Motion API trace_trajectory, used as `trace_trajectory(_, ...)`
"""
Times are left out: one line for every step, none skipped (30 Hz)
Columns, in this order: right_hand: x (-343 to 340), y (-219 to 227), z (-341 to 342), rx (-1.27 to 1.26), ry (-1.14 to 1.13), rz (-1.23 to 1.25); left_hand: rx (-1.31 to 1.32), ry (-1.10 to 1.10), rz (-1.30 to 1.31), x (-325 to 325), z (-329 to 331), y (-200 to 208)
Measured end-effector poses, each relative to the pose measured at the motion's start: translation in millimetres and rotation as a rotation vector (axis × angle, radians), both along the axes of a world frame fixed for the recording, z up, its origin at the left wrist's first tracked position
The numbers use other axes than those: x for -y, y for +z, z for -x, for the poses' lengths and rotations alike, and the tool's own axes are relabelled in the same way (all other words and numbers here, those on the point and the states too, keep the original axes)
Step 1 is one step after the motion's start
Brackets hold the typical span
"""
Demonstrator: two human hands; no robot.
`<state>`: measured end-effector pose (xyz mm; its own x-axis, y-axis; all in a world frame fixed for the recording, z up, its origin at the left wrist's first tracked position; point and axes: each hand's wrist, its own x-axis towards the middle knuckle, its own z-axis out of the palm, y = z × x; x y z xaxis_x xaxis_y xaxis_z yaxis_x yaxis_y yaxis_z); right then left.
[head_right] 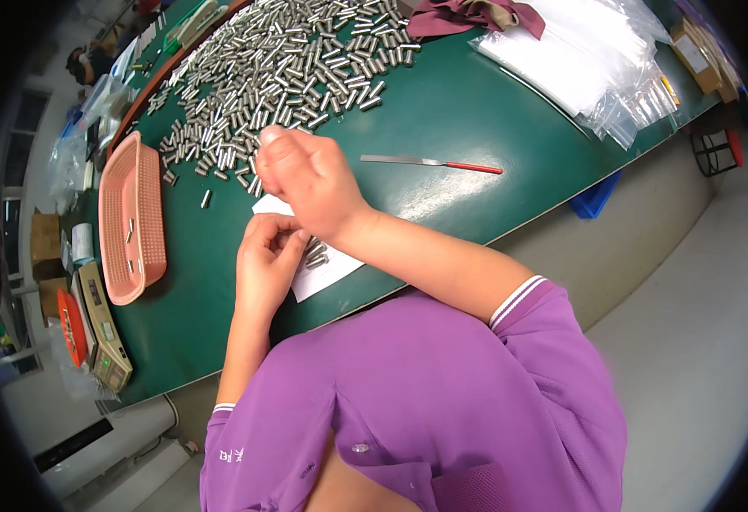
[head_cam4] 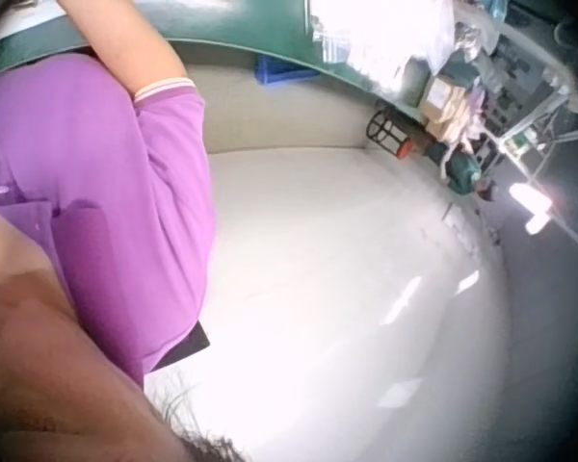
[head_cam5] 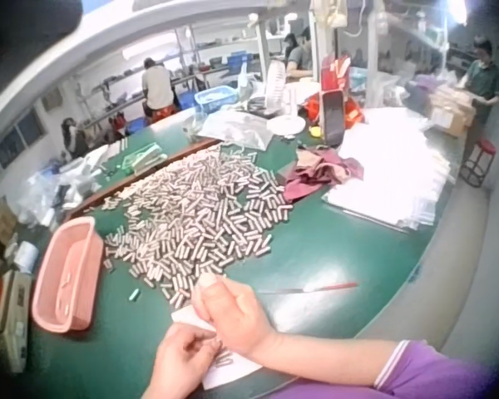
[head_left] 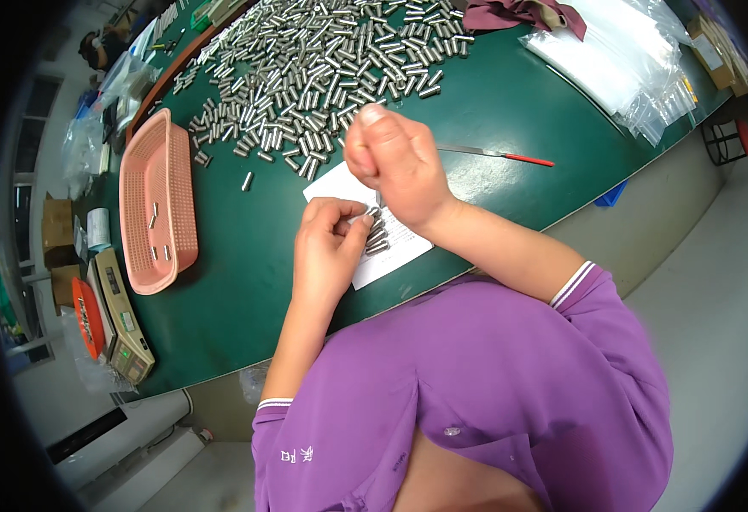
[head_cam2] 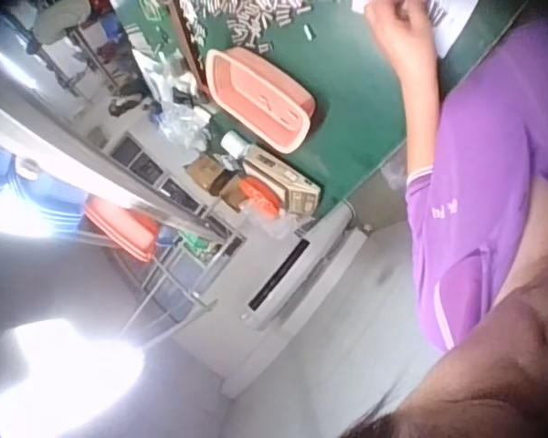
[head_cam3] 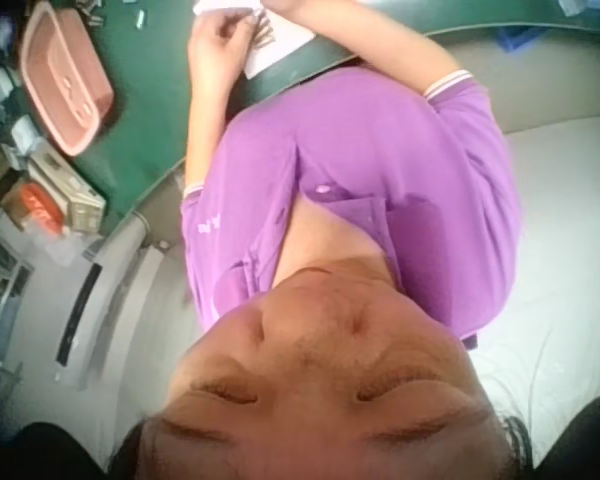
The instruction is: The person sorts small cylindrical metal parts from a large pile on a green workbench. They pick up handfuls of the parts, arrange them on a white paper sheet, and then transfer them into a pink plastic basket. The process is repeated multiple times throughout the clip.
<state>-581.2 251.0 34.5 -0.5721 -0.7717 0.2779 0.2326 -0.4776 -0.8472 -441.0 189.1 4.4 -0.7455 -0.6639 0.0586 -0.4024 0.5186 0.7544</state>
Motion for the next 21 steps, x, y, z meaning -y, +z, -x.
trace_trajectory(-3.9,-1.2,1.3,0.049,-0.004,0.02,0.004,0.0,-0.033,-2.0,-2.4,0.9)
trace_trajectory(-7.7,-0.4,2.4,0.099,-0.007,0.039,0.008,0.001,-0.066,-3.4,-3.9,1.4)
trace_trajectory(-12.6,3.6,4.5,0.09,-0.003,0.022,0.009,-0.006,-0.075,-3.3,-3.7,1.5)
trace_trajectory(-16.2,2.0,4.7,0.094,0.013,0.039,0.01,-0.014,-0.084,-2.8,-2.1,1.2)
trace_trajectory(-19.2,-0.3,4.3,0.097,0.029,0.057,0.01,-0.021,-0.093,-2.9,-1.3,1.0)
trace_trajectory(-21.5,-1.4,3.0,0.101,0.045,0.074,0.02,-0.019,-0.078,-3.7,-1.8,0.9)
trace_trajectory(-20.9,1.8,-2.8,0.045,-0.017,0.025,0.029,-0.015,-0.064,-4.7,-2.3,0.7)
trace_trajectory(-20.7,1.2,-4.2,0.051,-0.013,0.019,0.037,-0.012,-0.049,-5.3,-2.4,0.4)
trace_trajectory(-20.5,-0.3,-5.1,0.057,-0.009,0.014,0.024,-0.007,-0.062,-5.0,-2.0,-0.1)
trace_trajectory(-20.6,-1.3,-6.3,0.064,-0.003,0.005,0.011,0.0,-0.079,-4.8,-2.5,-1.4)
trace_trajectory(-20.7,-1.3,-6.5,0.058,-0.001,0.01,-0.001,0.007,-0.096,-4.6,-3.1,-2.7)
trace_trajectory(-20.5,-0.9,-6.3,0.053,0.002,0.016,-0.008,0.009,-0.099,-4.7,-3.7,-4.2)
trace_trajectory(-20.1,-0.4,-5.8,0.047,0.003,0.023,-0.017,0.01,-0.102,-4.3,-3.7,-5.8)
trace_trajectory(-19.7,-0.2,-5.5,0.045,0.007,0.025,-0.025,0.011,-0.104,-3.9,-3.6,-6.6)
trace_trajectory(-19.2,0.0,-5.2,0.043,0.011,0.027,-0.015,0.011,-0.099,-3.6,-3.6,-6.1)
trace_trajectory(-19.1,-0.1,-5.2,0.042,0.015,0.026,-0.005,0.011,-0.096,-3.8,-3.4,-5.6)
trace_trajectory(-18.9,0.5,-5.2,0.043,0.021,0.025,0.005,0.012,-0.093,-3.9,-3.4,-5.1)
trace_trajectory(-18.7,1.6,-5.2,0.045,0.027,0.024,0.003,0.007,-0.099,-3.6,-3.4,-4.8)
trace_trajectory(-18.4,1.9,-5.3,0.047,0.033,0.021,0.0,0.002,-0.106,-3.3,-3.1,-4.9)
trace_trajectory(-17.9,1.6,-5.8,0.061,0.043,0.016,-0.002,-0.004,-0.113,-3.0,-2.9,-5.1)
trace_trajectory(-17.3,1.1,-6.6,0.074,0.053,0.011,-0.004,-0.009,-0.115,-2.9,-2.8,-5.3)
